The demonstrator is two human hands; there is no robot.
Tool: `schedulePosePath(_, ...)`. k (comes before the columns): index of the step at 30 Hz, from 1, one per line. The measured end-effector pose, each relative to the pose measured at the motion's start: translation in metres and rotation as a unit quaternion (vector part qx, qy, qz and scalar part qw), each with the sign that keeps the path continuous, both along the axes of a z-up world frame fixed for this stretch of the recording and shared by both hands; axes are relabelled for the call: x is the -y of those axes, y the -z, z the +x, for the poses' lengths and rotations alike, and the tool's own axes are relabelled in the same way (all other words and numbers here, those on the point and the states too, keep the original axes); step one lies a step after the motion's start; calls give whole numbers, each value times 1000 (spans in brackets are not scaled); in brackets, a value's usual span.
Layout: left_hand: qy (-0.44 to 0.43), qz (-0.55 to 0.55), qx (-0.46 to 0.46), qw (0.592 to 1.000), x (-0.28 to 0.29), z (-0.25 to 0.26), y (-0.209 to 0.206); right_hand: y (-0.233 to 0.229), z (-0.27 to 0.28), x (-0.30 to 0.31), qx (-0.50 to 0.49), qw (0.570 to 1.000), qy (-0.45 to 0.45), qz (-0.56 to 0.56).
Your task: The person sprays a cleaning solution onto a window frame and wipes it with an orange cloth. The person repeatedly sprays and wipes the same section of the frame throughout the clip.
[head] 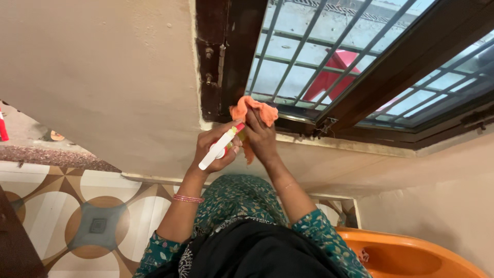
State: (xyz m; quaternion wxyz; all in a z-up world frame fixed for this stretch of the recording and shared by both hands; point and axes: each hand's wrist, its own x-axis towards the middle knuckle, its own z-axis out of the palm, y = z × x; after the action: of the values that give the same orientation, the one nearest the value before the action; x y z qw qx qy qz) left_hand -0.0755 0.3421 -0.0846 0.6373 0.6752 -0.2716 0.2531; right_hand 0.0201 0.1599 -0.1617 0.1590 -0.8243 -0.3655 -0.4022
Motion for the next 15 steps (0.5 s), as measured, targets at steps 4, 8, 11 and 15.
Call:
schedulePosePath(4, 8, -26, -8, 1000, -2, -3, -1, -11, -8, 27, 16, 1000, 1, -9)
schedulePosePath(8, -12, -13, -1, 1000, 0, -2, -3, -17, 2, 16, -44, 996, -68, -45)
schedulePosePath(11, -9, -5, -14, 1000, 3, 0, -2, -51, 17, -5, 4, 981, -142, -130)
schedulePosePath(15, -17, 40, -22, 999, 4, 1, -4, -116, 37, -26, -152, 978, -106, -101)
